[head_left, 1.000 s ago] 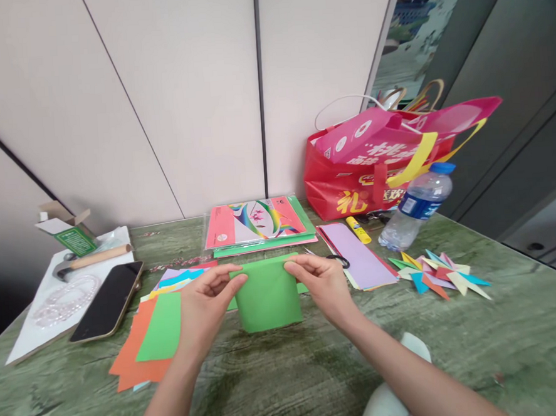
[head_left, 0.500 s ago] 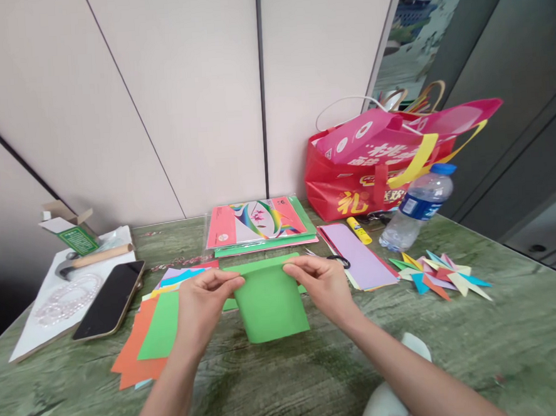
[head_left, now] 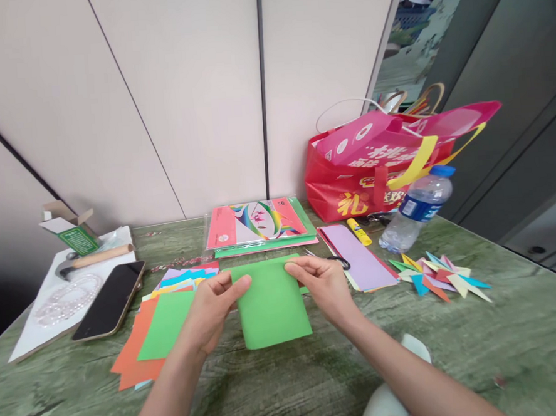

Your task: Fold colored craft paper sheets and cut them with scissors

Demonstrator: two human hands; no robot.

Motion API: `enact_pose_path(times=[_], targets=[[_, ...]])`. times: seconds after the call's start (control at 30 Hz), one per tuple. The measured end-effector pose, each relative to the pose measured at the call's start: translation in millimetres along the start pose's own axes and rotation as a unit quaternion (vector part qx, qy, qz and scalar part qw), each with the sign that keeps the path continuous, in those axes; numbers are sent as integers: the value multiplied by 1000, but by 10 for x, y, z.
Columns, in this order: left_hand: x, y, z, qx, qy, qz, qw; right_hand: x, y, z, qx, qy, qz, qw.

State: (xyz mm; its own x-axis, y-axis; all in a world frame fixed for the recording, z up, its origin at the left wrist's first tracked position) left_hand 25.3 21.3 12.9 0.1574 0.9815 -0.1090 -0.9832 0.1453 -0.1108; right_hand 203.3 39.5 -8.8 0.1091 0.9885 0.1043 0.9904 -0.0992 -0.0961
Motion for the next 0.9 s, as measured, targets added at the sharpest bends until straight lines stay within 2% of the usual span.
enact_pose_path(times=[0.27, 0.47, 0.7, 0.9], targets=[[19, 17, -12, 6, -11, 14, 1000, 8, 24, 2, 24, -9, 13, 1000], [18, 42, -2, 33, -25, 48, 998, -13, 5, -40, 18, -3, 23, 1000], [-1, -36, -31, 37, 27, -4, 999, 51, 39, 56, 27, -9, 35, 999], [21, -25, -73, 17, 42, -10, 999, 73, 43, 53, 28, -13, 38, 999]])
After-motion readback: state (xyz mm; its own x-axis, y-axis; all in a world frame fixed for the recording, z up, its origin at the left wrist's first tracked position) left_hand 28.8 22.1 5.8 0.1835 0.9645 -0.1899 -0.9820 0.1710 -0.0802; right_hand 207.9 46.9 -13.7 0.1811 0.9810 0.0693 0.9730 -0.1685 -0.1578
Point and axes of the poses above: each hand's wrist, its own x-axis towards the middle knuckle, its own y-axis out of the back of the hand, z = x × y, the point moved 4 cm from there along x, towards the middle knuckle, and after that the axes turned 2 degrees about -y, right-handed, at the moved point
